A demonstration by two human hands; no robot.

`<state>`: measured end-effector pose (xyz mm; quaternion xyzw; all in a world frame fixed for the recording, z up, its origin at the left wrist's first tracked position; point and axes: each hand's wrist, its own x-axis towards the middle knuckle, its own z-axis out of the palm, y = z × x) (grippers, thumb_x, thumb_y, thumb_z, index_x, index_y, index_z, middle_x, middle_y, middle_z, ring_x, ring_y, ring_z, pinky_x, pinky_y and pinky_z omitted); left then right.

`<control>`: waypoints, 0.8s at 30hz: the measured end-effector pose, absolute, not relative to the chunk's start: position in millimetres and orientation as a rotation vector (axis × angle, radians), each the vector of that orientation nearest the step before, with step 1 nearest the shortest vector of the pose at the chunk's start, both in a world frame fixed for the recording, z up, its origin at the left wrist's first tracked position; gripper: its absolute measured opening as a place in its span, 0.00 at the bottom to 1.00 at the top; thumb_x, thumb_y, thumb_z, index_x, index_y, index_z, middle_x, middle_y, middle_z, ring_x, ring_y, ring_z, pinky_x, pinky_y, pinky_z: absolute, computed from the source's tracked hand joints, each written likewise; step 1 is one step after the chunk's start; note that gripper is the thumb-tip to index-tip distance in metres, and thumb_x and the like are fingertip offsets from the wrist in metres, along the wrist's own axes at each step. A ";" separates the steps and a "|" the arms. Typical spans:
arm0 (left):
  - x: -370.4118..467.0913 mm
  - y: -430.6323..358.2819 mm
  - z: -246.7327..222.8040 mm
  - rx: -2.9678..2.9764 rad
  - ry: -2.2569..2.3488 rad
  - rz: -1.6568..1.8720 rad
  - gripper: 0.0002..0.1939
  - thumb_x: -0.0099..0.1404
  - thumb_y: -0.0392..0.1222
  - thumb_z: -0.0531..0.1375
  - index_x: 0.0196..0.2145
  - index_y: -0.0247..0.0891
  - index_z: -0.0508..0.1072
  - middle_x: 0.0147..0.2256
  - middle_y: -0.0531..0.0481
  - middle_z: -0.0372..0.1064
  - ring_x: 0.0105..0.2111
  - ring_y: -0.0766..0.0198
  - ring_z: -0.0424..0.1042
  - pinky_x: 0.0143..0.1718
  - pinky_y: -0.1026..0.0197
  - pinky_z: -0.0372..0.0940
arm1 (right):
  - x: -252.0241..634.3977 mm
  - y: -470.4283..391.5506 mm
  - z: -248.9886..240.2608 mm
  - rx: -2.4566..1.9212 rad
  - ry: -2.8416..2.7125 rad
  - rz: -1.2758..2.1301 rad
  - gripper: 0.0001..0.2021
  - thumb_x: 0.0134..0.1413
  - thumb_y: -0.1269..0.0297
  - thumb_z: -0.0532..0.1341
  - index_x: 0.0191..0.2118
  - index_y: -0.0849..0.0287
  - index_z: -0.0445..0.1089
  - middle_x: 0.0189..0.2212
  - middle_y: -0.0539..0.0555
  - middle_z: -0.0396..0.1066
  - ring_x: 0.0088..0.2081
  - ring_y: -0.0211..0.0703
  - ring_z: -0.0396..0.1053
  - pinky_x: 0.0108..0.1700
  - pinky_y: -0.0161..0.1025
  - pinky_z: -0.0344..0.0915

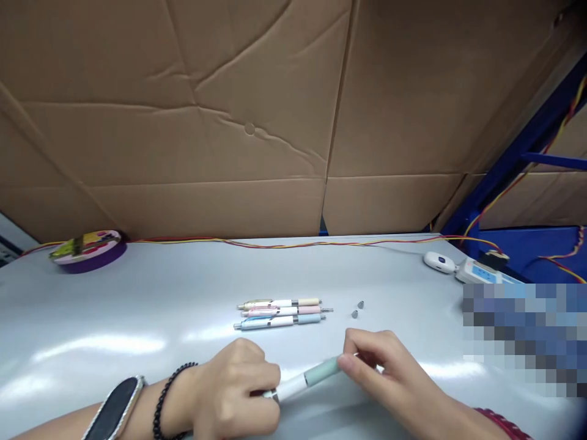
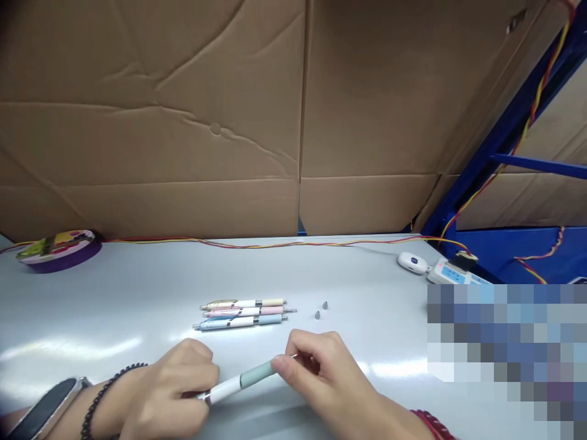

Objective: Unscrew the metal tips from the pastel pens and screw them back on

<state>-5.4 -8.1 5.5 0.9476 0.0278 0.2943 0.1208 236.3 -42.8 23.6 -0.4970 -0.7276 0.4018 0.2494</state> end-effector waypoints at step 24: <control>2.6 -16.1 -0.2 2.953 0.135 0.311 0.22 0.66 0.48 0.54 0.21 0.40 0.47 0.17 0.57 0.49 0.13 0.66 0.38 0.11 0.61 0.41 | 243.1 -41.3 23.9 -0.931 -2.405 0.328 0.22 0.68 0.60 0.40 0.21 0.55 0.50 0.16 0.47 0.54 0.19 0.36 0.51 0.22 0.35 0.49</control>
